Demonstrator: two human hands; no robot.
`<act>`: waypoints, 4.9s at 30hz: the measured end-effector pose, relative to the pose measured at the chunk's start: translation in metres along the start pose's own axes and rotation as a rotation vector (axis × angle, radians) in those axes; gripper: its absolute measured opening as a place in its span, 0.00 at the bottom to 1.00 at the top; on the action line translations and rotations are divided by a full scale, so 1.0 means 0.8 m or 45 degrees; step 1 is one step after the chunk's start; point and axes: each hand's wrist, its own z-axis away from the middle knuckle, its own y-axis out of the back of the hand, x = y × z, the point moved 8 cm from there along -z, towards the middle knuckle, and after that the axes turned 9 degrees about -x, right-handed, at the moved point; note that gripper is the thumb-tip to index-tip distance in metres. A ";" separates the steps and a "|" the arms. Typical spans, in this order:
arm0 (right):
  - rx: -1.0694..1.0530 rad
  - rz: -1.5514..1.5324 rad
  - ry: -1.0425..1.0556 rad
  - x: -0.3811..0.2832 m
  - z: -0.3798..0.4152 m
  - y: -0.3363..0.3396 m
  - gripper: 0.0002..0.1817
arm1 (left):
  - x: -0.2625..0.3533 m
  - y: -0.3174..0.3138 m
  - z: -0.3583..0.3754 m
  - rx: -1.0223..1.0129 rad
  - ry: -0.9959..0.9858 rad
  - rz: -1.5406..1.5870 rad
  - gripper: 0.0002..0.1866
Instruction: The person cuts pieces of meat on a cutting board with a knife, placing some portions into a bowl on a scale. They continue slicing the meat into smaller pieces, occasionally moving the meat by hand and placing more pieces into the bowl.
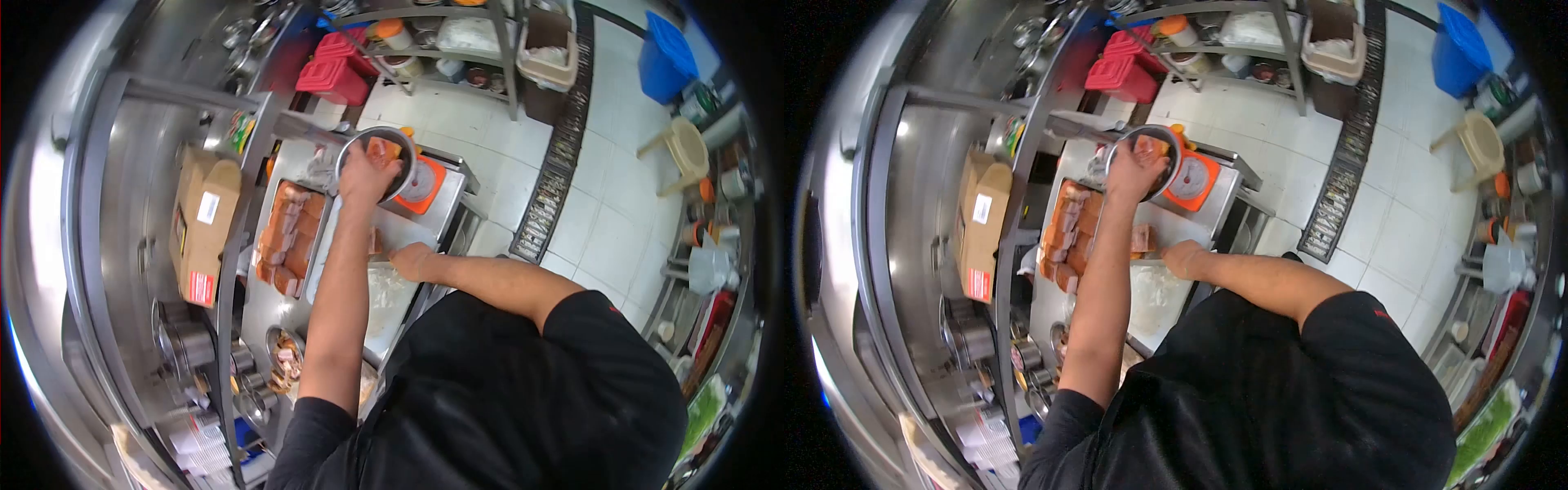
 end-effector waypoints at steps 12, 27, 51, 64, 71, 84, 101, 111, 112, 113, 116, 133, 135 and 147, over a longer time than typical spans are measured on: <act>-0.155 0.083 -0.046 -0.017 0.008 0.021 0.17 | -0.053 0.115 0.083 0.625 0.158 0.740 0.42; -0.159 0.088 -0.073 -0.014 0.004 0.017 0.18 | -0.501 0.071 0.187 0.385 1.200 0.233 0.51; -0.136 0.121 -0.120 -0.023 0.020 0.027 0.18 | -0.484 0.071 0.174 0.499 0.866 -0.095 0.30; -0.301 0.212 -0.208 -0.032 0.134 0.037 0.18 | -0.274 -0.008 0.143 -0.137 0.175 0.104 0.27; -0.101 0.098 -0.256 0.036 0.172 0.030 0.18 | -0.317 -0.108 0.195 0.000 0.155 0.462 0.39; -0.276 0.337 -0.223 0.040 0.149 0.059 0.22 | -0.329 -0.101 0.286 0.539 0.636 0.536 0.41; -0.247 0.236 -0.398 0.034 0.154 0.060 0.21 | -0.494 0.036 0.401 0.572 0.731 0.097 0.36; -0.253 0.129 -0.372 0.040 0.160 0.052 0.22 | -0.239 -0.073 0.130 -0.308 -0.242 -0.195 0.37; -0.265 0.122 -0.380 0.044 0.161 0.048 0.22 | -0.239 -0.077 0.124 -0.469 -0.206 -0.143 0.36; -0.277 0.113 -0.388 0.049 0.162 0.044 0.23 | -0.239 -0.073 0.124 -0.467 -0.233 -0.103 0.37; -0.276 0.065 -0.457 0.049 0.168 0.046 0.21 | -0.269 -0.067 0.135 -0.450 -0.319 0.024 0.38; -0.166 0.034 -0.344 0.032 0.066 0.050 0.24 | -0.305 -0.089 0.269 -0.317 0.132 0.055 0.54; -0.132 0.031 -0.351 0.024 0.053 0.054 0.24 | -0.301 -0.092 0.267 -0.429 0.168 0.039 0.57; -0.152 0.044 -0.363 0.034 0.096 0.056 0.22 | -0.320 -0.103 0.300 -0.141 0.073 0.197 0.31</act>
